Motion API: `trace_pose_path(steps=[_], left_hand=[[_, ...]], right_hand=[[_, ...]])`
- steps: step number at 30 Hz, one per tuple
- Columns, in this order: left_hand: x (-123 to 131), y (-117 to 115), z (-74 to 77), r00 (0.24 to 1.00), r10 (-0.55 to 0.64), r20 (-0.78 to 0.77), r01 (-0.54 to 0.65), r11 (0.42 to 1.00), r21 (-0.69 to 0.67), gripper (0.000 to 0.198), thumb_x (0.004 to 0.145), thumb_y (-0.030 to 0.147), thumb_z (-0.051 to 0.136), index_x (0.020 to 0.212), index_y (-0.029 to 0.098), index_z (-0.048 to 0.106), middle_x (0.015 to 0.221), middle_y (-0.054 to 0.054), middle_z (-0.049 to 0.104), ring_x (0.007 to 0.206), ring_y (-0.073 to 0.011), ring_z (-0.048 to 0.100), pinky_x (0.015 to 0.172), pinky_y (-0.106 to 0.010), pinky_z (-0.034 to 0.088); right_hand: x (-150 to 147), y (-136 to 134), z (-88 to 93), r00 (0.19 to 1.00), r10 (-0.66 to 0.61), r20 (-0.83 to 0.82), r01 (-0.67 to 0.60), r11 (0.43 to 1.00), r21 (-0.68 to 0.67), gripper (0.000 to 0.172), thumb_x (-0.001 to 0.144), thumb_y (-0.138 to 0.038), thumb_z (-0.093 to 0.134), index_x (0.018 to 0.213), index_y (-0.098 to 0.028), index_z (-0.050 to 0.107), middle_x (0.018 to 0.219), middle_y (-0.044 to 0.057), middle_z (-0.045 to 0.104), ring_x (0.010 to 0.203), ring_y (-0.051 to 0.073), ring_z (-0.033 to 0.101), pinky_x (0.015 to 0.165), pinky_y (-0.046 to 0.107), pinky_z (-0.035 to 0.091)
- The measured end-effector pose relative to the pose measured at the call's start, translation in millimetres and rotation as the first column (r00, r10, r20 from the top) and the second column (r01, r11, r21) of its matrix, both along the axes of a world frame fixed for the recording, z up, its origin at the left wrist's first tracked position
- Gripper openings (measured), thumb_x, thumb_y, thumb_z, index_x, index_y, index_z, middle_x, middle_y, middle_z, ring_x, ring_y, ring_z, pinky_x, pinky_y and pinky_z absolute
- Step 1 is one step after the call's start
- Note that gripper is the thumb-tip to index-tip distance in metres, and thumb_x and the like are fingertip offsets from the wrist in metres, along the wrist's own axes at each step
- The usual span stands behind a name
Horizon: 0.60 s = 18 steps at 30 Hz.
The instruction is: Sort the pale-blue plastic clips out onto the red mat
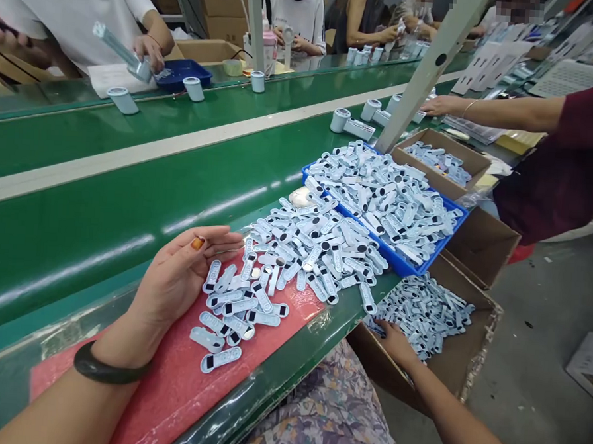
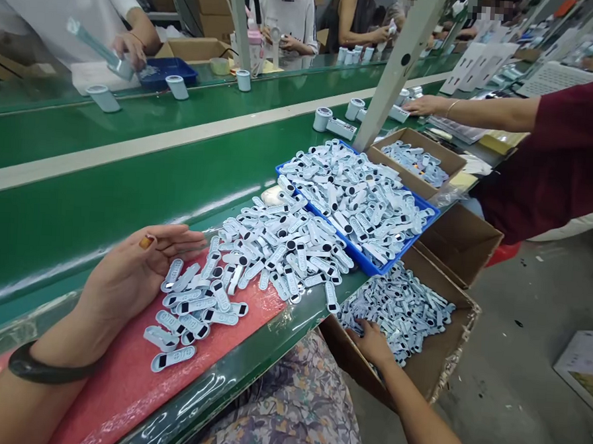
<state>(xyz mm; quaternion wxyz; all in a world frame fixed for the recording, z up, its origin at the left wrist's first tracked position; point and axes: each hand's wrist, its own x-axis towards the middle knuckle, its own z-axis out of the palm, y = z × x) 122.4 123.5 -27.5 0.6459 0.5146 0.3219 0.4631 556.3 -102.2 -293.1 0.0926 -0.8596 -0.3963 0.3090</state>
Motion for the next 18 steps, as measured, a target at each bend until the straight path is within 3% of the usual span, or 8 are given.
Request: trace_pose_path(steps=[6, 10, 14, 18], left_hand=[[-0.8, 1.4, 1.8, 1.000, -0.002, -0.001, 0.002, 1.000, 0.000, 0.036, 0.089, 0.038, 0.066, 0.116, 0.015, 0.069, 0.117, -0.016, 0.072, 0.109, -0.0297, 0.069, 0.102, -0.044, 0.054], [-1.5, 2.6, 1.7, 1.000, -0.011, 0.017, 0.011, 1.000, -0.011, 0.036, 0.088, 0.037, 0.068, 0.115, 0.014, 0.070, 0.115, -0.015, 0.073, 0.107, -0.0295, 0.070, 0.099, -0.041, 0.056], [-3.3, 2.9, -0.7, 1.000, -0.003, 0.015, 0.004, 0.999, -0.036, 0.036, 0.088, 0.037, 0.067, 0.116, 0.015, 0.070, 0.115, -0.015, 0.073, 0.108, -0.0294, 0.069, 0.099, -0.040, 0.056], [-4.3, 2.9, -1.4, 1.000, -0.003, -0.014, 0.003, 1.000, -0.031, 0.033, 0.090, 0.037, 0.065, 0.115, 0.016, 0.071, 0.116, -0.014, 0.073, 0.109, -0.0294, 0.068, 0.101, -0.041, 0.055]], right_hand=[[-1.9, 2.6, 18.4, 0.981, -0.159, -0.111, 0.175, 0.972, 0.156, 0.036, 0.068, -0.041, 0.070, 0.099, -0.023, 0.074, 0.103, 0.009, 0.072, 0.094, 0.028, 0.068, 0.084, 0.035, 0.049], [10.2, -1.5, 47.9, 0.909, -0.322, -0.263, 0.393, 0.871, 0.293, 0.042, 0.066, -0.051, 0.070, 0.095, -0.021, 0.069, 0.076, 0.003, 0.067, 0.066, 0.021, 0.061, 0.060, 0.030, 0.045], [30.8, -1.8, 102.0, 0.775, -0.405, -0.486, 0.611, 0.677, 0.411, 0.060, 0.062, -0.065, 0.073, 0.100, -0.022, 0.058, 0.065, -0.003, 0.053, 0.053, 0.015, 0.049, 0.043, 0.022, 0.032], [34.4, 4.0, 174.9, 0.702, -0.285, -0.653, 0.687, 0.513, 0.514, 0.061, 0.057, -0.061, 0.082, 0.095, -0.024, 0.053, 0.072, -0.005, 0.047, 0.056, 0.010, 0.045, 0.041, 0.017, 0.027]])
